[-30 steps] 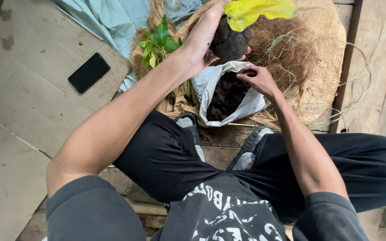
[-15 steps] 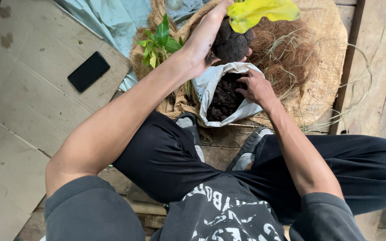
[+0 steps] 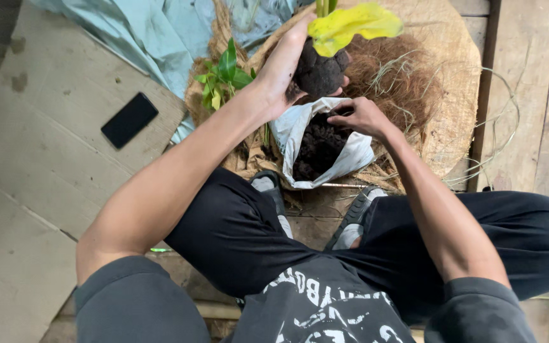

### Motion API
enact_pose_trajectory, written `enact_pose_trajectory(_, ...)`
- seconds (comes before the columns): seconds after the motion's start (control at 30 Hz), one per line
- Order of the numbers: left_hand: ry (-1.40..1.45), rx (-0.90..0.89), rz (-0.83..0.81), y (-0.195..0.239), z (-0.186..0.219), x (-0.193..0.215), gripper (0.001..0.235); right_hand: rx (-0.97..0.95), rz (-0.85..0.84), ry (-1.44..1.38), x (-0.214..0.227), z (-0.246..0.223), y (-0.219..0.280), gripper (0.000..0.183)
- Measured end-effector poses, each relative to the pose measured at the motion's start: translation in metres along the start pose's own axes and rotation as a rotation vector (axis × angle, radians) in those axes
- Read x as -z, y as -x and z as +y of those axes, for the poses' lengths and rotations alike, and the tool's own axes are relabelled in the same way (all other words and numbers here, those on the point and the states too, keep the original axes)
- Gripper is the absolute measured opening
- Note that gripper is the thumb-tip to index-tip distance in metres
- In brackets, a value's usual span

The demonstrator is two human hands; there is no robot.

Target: The person holds a small plant with a root ball and repeatedly packs soil around the roots by hand. The person scoops soil from a white bag and presses it into the root ball to secure the plant.

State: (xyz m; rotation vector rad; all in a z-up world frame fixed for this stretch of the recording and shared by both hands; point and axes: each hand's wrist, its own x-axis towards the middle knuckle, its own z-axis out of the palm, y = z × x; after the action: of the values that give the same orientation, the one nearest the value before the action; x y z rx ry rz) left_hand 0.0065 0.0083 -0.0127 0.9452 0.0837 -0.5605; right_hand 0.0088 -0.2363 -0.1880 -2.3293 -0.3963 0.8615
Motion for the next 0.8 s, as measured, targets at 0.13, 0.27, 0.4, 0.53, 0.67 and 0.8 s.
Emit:
enact_pose_trajectory(0.13, -0.019, -0.001, 0.021, 0.001, 0.005, -0.005, 0.055, -0.118, -0.200, -0.026, 0.058, -0.060, 0.007, 0.051)
enact_pose_trajectory(0.27, 0.074, -0.011, 0.020, 0.002, 0.010, -0.005, 0.055, -0.003, -0.192, 0.051, 0.116, -0.110, 0.028, 0.047)
enact_pose_trajectory(0.4, 0.144, 0.000, 0.027, -0.002, 0.012, -0.005, 0.053, -0.030, -0.103, -0.101, 0.150, -0.135, 0.061, 0.050)
enact_pose_trajectory(0.53, 0.142, -0.060, 0.027, -0.007, 0.011, 0.000, 0.052, 0.016, -0.064, -0.443, 0.158, -0.144, 0.077, 0.052)
enact_pose_trajectory(0.67, 0.175, -0.093, 0.057, -0.013, 0.008, 0.014, 0.049, -0.092, -0.109, -0.414, 0.150, -0.148, 0.080, 0.055)
enact_pose_trajectory(0.8, 0.155, -0.056, 0.101, -0.012, 0.007, 0.032, 0.048, -0.012, -0.148, -0.450, 0.143, -0.140, 0.079, 0.052)
